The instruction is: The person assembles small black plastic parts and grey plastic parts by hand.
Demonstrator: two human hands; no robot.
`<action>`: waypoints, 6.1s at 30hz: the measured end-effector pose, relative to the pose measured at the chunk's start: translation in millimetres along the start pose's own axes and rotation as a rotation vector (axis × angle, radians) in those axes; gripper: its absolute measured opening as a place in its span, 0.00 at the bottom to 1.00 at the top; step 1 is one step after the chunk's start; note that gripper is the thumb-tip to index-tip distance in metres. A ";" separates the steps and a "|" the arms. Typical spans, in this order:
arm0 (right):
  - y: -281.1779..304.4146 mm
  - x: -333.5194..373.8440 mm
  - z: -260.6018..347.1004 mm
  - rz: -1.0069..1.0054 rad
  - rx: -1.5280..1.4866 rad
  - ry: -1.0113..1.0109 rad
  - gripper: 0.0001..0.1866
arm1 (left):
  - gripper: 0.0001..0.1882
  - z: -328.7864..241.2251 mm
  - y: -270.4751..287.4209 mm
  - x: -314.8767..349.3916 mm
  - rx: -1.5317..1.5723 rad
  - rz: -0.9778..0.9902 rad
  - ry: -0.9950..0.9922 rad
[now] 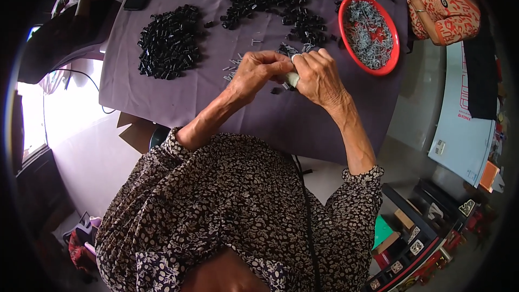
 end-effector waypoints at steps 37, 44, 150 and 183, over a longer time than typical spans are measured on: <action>-3.5 -44.8 26.0 -0.165 -0.287 -0.046 0.09 | 0.12 -27.4 63.4 24.6 0.037 -0.050 0.012; -19.7 -24.7 -2.0 -0.222 -0.700 -0.340 0.06 | 0.11 -19.9 53.9 20.8 0.110 -0.032 0.025; 12.2 -17.4 -13.9 -0.309 -0.566 -0.408 0.08 | 0.05 -30.9 26.2 9.1 0.165 -0.025 -0.164; -24.8 -6.9 -73.3 -0.167 -0.254 -0.478 0.11 | 0.04 -38.7 66.7 8.5 0.144 -0.130 -0.258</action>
Point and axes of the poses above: each hand's wrist, its own x-axis away from the middle knuckle, its own y-axis out of the back of the hand, z = x × y, the point moved 10 cm from there along -x, towards the middle knuckle, and after that the axes turned 4 degrees about x, right-handed, at the moved point
